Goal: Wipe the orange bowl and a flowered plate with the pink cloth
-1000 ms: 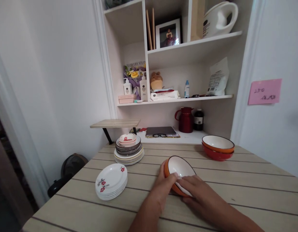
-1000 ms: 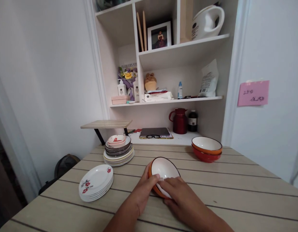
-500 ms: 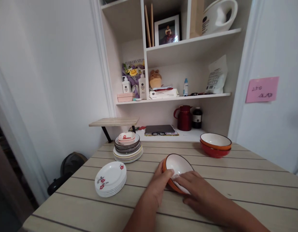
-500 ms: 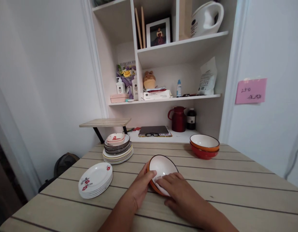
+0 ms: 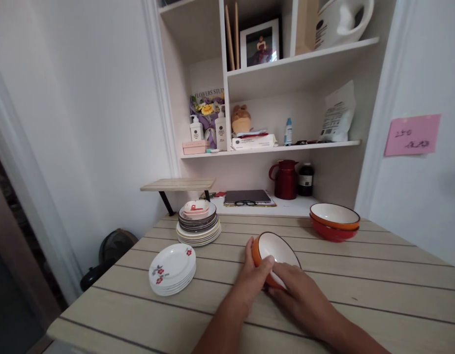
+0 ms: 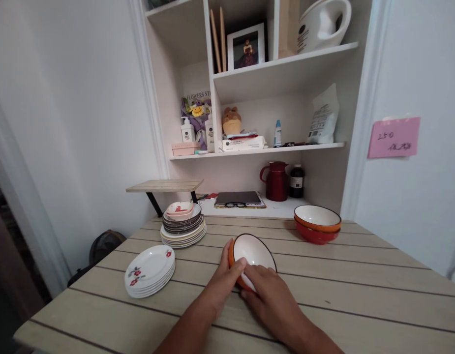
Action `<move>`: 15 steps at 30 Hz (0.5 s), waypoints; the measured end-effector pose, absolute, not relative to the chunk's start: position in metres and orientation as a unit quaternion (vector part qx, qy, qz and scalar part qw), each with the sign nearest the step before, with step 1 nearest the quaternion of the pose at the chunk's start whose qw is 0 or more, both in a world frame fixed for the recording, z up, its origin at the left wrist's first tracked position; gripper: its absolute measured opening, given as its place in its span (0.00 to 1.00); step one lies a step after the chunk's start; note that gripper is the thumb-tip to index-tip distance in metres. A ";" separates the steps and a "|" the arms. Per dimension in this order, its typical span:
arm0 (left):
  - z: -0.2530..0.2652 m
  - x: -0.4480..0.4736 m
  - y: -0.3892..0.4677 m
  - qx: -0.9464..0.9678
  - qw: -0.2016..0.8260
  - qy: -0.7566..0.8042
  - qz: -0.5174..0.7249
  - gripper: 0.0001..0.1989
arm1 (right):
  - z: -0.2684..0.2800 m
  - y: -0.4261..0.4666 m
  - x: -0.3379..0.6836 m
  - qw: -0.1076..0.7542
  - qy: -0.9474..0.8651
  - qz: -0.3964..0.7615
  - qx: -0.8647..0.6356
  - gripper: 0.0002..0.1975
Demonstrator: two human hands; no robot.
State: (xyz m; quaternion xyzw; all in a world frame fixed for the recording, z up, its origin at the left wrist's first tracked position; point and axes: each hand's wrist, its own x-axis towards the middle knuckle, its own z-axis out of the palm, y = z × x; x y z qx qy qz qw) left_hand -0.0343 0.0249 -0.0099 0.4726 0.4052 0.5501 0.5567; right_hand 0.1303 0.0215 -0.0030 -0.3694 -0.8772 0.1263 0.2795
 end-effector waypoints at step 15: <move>0.005 -0.036 0.018 0.452 0.571 0.362 0.582 0.34 | 0.016 0.029 0.158 0.232 -0.915 0.092 -0.316 0.30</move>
